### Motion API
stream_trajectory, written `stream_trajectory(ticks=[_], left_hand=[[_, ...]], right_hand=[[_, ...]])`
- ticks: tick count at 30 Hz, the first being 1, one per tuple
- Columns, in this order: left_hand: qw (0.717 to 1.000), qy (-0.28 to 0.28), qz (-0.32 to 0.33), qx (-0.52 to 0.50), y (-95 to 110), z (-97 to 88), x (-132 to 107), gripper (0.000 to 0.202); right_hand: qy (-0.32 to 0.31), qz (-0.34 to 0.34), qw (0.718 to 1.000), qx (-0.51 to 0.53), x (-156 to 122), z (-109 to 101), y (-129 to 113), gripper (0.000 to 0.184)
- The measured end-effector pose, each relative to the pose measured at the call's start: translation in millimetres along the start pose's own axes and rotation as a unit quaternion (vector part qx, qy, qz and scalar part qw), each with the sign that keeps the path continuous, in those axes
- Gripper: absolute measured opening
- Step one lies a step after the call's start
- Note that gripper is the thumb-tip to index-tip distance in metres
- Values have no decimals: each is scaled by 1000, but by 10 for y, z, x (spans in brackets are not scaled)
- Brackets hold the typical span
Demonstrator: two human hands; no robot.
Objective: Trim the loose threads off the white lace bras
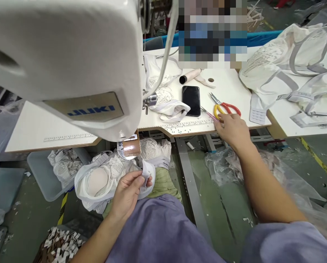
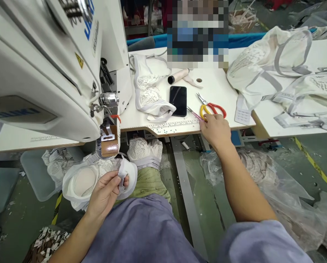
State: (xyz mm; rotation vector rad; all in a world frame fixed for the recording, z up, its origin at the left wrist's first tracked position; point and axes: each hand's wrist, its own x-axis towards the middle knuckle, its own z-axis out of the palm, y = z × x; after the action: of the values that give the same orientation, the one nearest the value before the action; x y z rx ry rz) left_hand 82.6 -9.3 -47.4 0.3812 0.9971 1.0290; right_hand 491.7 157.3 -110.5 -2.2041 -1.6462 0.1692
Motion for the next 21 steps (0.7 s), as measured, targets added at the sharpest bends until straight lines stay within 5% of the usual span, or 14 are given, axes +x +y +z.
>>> stream_trajectory(ticks=[4, 13, 21], left_hand=[[1000, -7, -1, 2, -1, -6, -20, 21], [1000, 13, 4, 26, 21, 11, -24, 26], [999, 10, 5, 44, 24, 7, -20, 26]], right_hand=[[34, 39, 998, -31, 44, 39, 2, 45], [29, -55, 997, -42, 291, 131, -8, 26], [51, 32, 997, -39, 382, 87, 96, 39]])
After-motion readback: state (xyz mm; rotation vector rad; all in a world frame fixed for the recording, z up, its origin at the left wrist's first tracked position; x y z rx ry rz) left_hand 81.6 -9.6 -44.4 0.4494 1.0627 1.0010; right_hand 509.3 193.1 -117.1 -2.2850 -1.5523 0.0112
